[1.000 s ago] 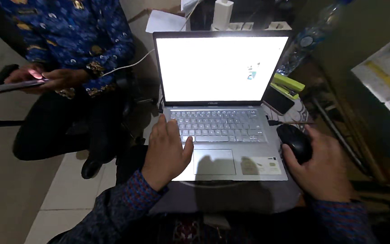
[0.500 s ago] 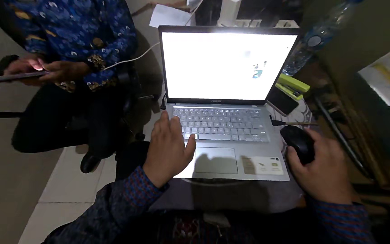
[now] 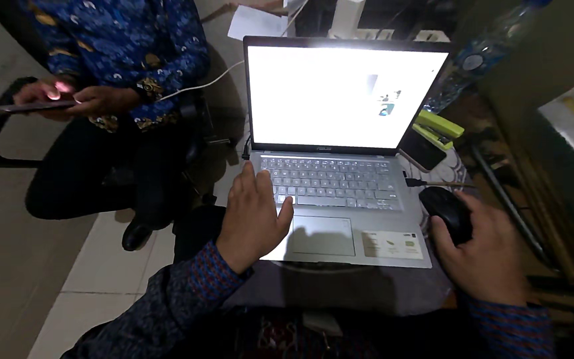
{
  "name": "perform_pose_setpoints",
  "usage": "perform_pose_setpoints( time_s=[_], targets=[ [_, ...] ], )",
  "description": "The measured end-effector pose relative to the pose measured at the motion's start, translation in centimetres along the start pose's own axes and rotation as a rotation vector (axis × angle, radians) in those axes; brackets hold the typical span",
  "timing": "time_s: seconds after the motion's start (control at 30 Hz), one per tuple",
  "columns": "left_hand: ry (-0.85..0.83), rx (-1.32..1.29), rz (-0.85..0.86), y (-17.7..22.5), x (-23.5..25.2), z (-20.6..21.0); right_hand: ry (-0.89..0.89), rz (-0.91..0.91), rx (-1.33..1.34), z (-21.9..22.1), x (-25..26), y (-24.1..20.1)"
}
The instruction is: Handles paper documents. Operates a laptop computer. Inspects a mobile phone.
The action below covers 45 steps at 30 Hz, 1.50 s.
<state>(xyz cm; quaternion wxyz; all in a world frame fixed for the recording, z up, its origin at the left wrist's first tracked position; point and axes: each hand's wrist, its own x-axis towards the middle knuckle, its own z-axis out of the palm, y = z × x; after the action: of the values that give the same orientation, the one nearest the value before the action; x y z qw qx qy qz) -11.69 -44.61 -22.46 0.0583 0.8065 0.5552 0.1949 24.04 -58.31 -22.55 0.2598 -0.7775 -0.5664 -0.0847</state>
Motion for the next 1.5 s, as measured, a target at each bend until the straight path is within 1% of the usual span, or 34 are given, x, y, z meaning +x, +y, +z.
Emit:
perform_pose_setpoints(
  time_s=[0.23, 0.5, 1.07, 1.5],
  targets=[
    [0.0, 0.007, 0.001, 0.0, 0.15, 0.03, 0.023, -0.008, 0.01, -0.05, -0.02, 0.04],
    [0.019, 0.006, 0.008, -0.06, -0.01, 0.1, 0.0, 0.0, -0.002, 0.07, 0.09, 0.18],
    [-0.008, 0.0, -0.009, -0.04, 0.06, -0.04, -0.014, -0.011, -0.04, 0.24, 0.16, 0.3],
    [0.001, 0.005, -0.003, -0.07, 0.11, 0.09, -0.02, -0.021, -0.035, 0.24, 0.21, 0.47]
  ],
)
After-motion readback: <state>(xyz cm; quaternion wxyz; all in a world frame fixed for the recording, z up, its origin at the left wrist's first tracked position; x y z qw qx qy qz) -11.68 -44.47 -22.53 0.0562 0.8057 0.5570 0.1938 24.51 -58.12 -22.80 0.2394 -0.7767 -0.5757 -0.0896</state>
